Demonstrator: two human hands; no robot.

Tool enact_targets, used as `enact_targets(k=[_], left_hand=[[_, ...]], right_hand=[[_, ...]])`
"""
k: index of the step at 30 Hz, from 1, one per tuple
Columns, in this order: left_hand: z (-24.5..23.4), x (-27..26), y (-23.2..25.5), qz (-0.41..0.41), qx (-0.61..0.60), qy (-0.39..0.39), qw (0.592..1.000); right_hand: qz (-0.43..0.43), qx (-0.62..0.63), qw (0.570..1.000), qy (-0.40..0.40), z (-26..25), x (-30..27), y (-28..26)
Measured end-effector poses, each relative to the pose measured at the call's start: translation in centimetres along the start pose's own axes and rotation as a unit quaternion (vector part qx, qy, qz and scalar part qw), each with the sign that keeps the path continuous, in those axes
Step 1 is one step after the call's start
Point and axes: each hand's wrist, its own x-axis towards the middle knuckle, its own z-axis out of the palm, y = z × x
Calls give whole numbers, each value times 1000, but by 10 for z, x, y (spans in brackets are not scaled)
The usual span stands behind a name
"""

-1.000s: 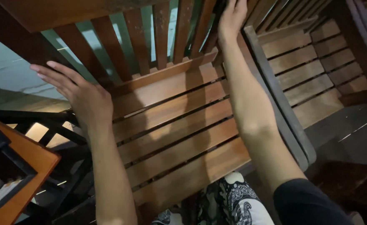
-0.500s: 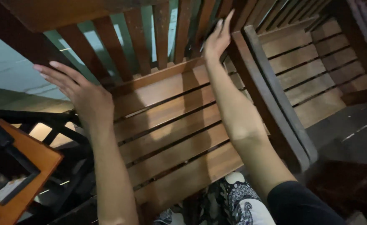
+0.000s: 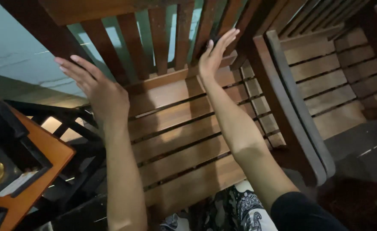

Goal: The recorder is seen sanding a wooden bench using a piece of sandpaper.

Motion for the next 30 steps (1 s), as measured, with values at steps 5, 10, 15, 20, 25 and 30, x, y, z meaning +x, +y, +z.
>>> enact_targets(k=[5, 10, 15, 20, 25, 30], left_hand=[[6, -2, -7, 3, -10, 8, 1000], [6, 1, -5, -10, -13, 5, 1000], [5, -1, -8, -10, -18, 2, 1000], [4, 2, -3, -27, -21, 0, 999], [0, 1, -1, -13, 6, -10, 1000], [0, 1, -2, -33, 6, -9, 999]], right_hand=[[81, 80, 993, -3, 16, 19, 6], [91, 313, 938, 119, 20, 58, 7], [77, 166, 974, 132, -2, 44, 18], [135, 128, 980, 68, 0, 51, 58], [56, 202, 977, 36, -18, 91, 22], [30, 212, 977, 25, -11, 25, 33]])
